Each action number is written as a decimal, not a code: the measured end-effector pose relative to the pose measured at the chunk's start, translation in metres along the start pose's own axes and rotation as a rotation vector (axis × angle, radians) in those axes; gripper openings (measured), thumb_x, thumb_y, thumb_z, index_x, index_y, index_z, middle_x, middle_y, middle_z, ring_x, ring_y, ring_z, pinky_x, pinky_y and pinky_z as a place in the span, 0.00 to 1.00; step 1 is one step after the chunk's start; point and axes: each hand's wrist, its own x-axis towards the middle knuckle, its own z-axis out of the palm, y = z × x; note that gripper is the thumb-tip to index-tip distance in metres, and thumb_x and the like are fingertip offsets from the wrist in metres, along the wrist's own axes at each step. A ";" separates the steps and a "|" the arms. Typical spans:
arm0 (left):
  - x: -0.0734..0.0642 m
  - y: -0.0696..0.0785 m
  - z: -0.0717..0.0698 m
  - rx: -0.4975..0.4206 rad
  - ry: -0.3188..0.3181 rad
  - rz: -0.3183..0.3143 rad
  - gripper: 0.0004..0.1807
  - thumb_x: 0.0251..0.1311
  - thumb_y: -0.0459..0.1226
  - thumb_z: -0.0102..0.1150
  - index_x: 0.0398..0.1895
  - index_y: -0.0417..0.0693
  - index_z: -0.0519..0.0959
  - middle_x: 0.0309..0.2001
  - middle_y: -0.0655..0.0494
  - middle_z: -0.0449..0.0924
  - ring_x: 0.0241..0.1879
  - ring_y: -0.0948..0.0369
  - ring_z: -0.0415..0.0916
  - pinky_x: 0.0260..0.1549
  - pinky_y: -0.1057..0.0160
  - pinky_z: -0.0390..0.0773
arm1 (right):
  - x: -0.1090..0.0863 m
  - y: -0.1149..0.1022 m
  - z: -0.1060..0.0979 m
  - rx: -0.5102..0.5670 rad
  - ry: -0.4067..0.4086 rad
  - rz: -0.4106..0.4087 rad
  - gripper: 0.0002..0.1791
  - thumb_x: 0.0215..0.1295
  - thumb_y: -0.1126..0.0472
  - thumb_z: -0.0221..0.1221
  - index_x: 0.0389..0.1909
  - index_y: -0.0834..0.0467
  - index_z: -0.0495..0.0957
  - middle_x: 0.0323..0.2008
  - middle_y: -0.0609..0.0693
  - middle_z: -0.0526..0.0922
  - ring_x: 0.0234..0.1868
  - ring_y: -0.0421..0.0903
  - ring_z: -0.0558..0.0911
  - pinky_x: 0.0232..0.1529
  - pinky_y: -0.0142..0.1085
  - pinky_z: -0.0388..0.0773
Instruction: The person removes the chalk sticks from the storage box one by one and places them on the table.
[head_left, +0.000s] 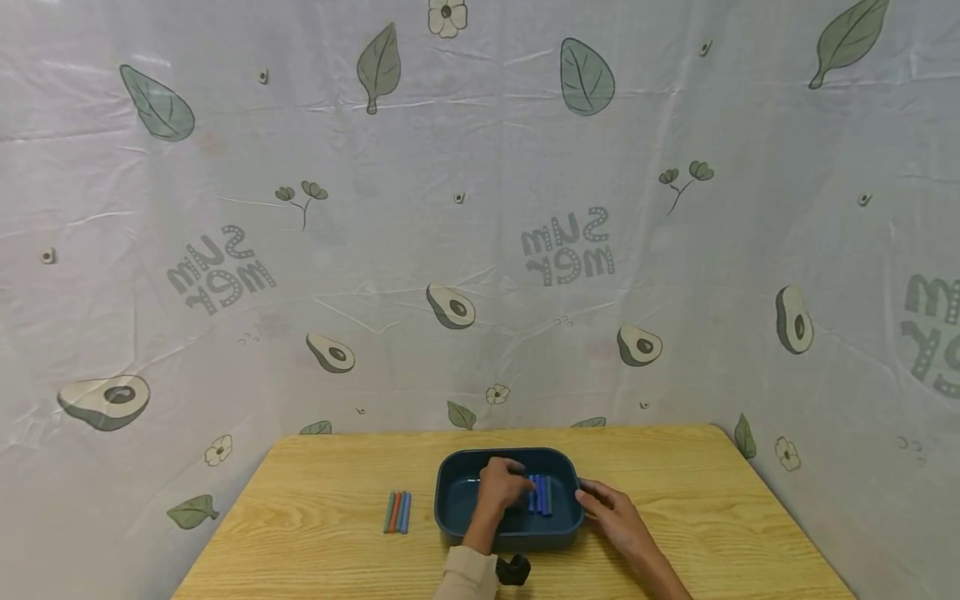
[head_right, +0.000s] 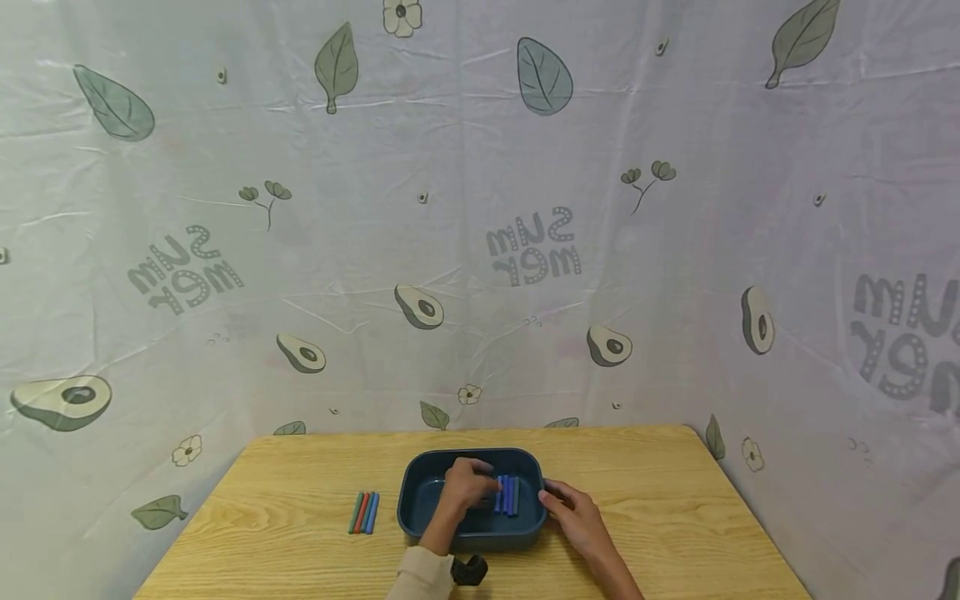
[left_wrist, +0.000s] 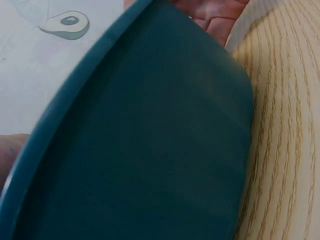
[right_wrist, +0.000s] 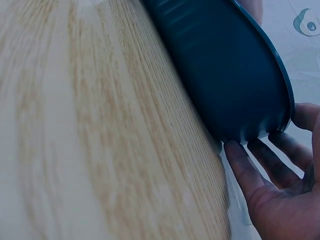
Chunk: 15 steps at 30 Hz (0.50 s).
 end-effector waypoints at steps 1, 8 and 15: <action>0.000 0.000 0.001 0.014 0.004 0.002 0.20 0.45 0.26 0.75 0.45 0.34 0.84 0.36 0.42 0.84 0.23 0.55 0.84 0.23 0.59 0.85 | 0.000 0.000 0.000 -0.001 0.001 -0.001 0.31 0.73 0.55 0.57 0.68 0.70 0.66 0.66 0.71 0.69 0.64 0.61 0.75 0.52 0.44 0.83; 0.002 0.001 0.006 0.248 0.065 0.008 0.19 0.40 0.31 0.80 0.40 0.41 0.87 0.38 0.42 0.85 0.20 0.58 0.81 0.25 0.59 0.82 | 0.000 0.001 0.001 -0.003 -0.005 -0.001 0.30 0.74 0.56 0.55 0.69 0.70 0.66 0.66 0.72 0.69 0.63 0.62 0.75 0.52 0.44 0.83; 0.005 -0.001 0.010 0.346 0.083 0.047 0.21 0.36 0.32 0.82 0.39 0.42 0.87 0.38 0.45 0.86 0.35 0.49 0.82 0.34 0.52 0.83 | 0.002 0.002 0.001 0.002 0.010 0.003 0.29 0.73 0.57 0.56 0.67 0.70 0.68 0.65 0.71 0.70 0.63 0.62 0.75 0.51 0.44 0.83</action>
